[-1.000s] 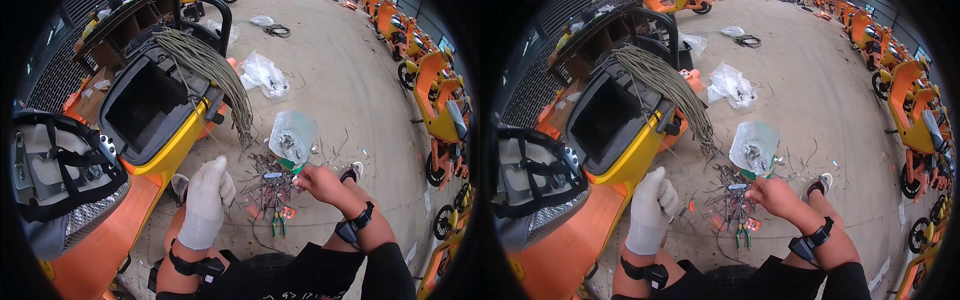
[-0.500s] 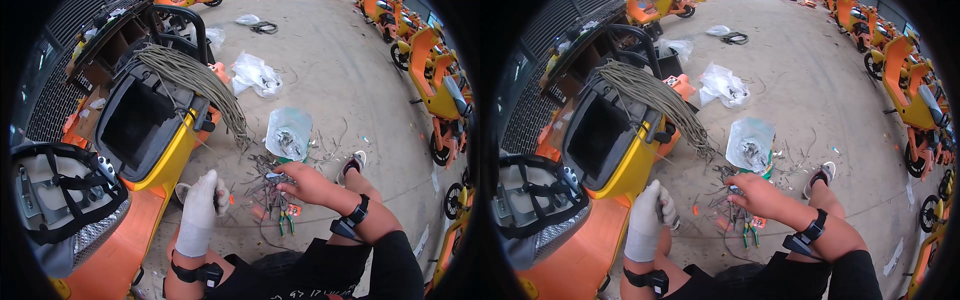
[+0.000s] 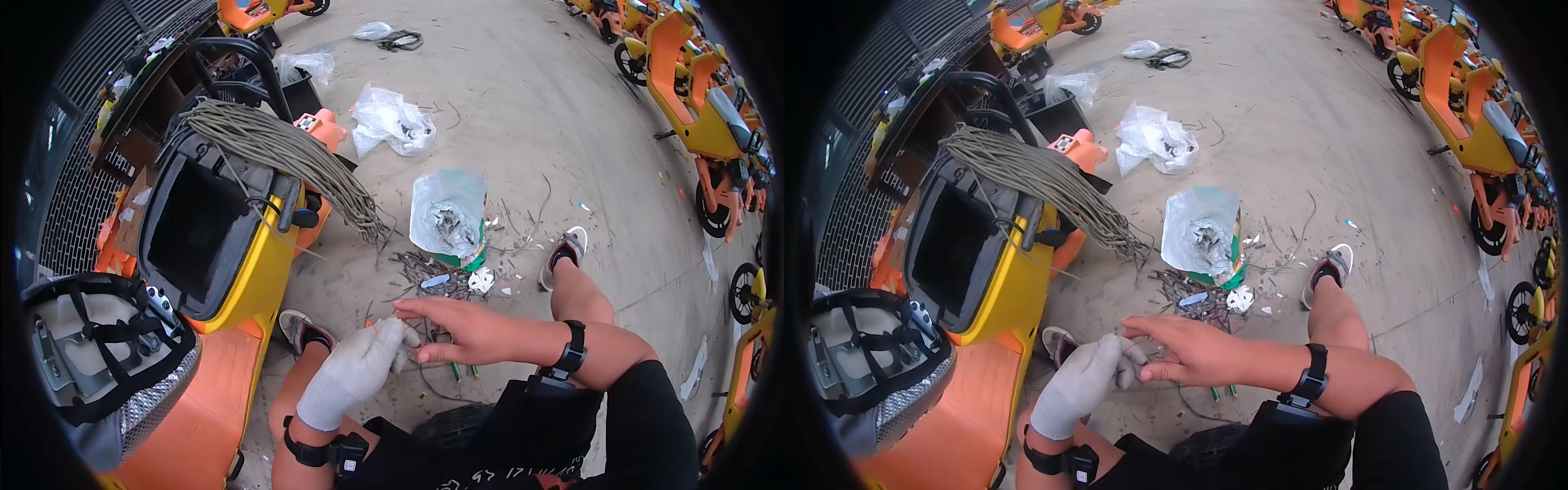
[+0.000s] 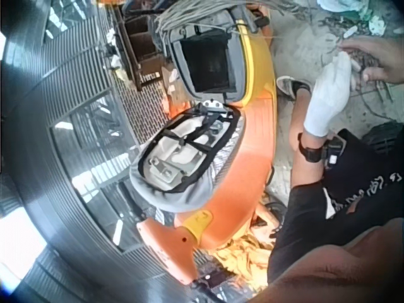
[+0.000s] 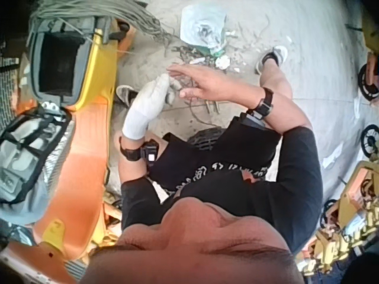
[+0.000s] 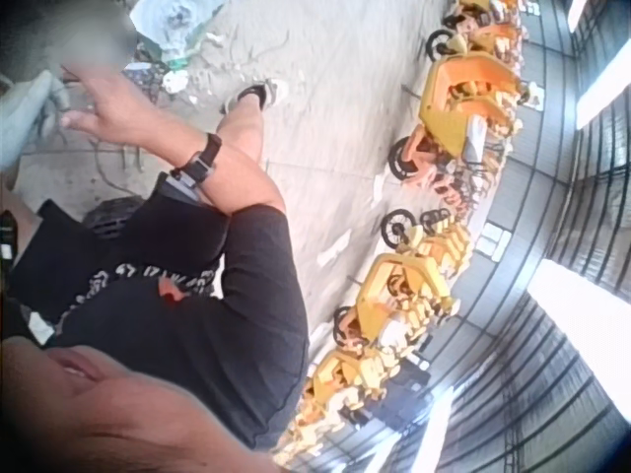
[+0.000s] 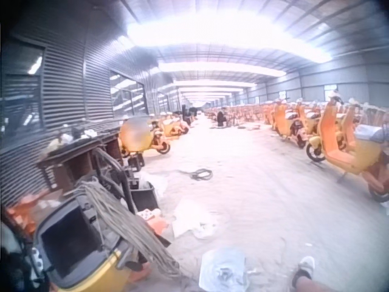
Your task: The person strips insulation from several wires and connects them using a pair of wire cutters while working on the electrical components of an electric scooter.
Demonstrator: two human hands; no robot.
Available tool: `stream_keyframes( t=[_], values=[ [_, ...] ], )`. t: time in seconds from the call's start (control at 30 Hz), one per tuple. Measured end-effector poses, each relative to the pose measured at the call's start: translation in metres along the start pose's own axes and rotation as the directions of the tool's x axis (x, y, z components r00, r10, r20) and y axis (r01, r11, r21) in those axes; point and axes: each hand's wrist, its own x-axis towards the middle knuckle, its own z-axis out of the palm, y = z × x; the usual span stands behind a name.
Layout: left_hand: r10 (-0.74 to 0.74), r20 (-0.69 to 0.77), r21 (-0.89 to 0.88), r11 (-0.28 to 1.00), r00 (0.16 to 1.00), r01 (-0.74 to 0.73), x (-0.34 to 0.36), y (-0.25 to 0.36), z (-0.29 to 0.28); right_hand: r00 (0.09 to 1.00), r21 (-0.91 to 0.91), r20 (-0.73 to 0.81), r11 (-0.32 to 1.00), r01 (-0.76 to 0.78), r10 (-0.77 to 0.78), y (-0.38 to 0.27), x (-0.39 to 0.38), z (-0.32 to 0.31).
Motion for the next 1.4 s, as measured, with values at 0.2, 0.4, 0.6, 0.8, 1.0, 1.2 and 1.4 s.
stream_keyframes(
  t=[0.2, 0.4, 0.6, 0.8, 1.0, 1.2, 1.4],
  values=[
    [0.068, -0.086, 0.126, 0.990, 0.994, -0.056, 0.009, 0.003, 0.011, 0.993, -0.089, -0.034, 0.989, -0.117, 0.114, 0.004, -0.005, 0.004],
    [0.283, -0.093, 0.346, 0.908, 0.955, -0.235, 0.015, -0.009, 0.009, 0.982, -0.205, -0.167, 0.971, -0.124, 0.090, 0.011, -0.008, 0.002],
    [0.328, -0.223, 0.176, 0.940, 0.918, -0.293, 0.014, -0.006, 0.017, 0.973, -0.172, -0.104, 0.960, -0.223, 0.207, 0.004, -0.010, 0.002],
    [0.384, 0.225, -0.281, 0.906, 0.896, -0.317, 0.008, -0.009, 0.011, 0.974, -0.261, -0.160, 0.944, -0.201, 0.163, 0.013, -0.008, 0.005],
    [0.127, 0.402, -0.177, 0.982, 0.907, -0.059, 0.004, -0.022, 0.013, 0.930, -0.393, -0.368, 0.908, -0.142, -0.014, 0.010, -0.001, -0.009],
    [0.016, 0.567, -0.038, 0.999, 0.823, 0.007, 0.011, -0.017, 0.023, 0.913, -0.502, -0.389, 0.860, -0.098, -0.123, -0.004, 0.002, -0.020],
    [0.139, 0.438, -0.126, 0.988, 0.888, -0.093, 0.022, -0.021, 0.033, 0.942, -0.558, -0.263, 0.830, 0.027, -0.207, 0.000, 0.000, -0.031]
  ],
)
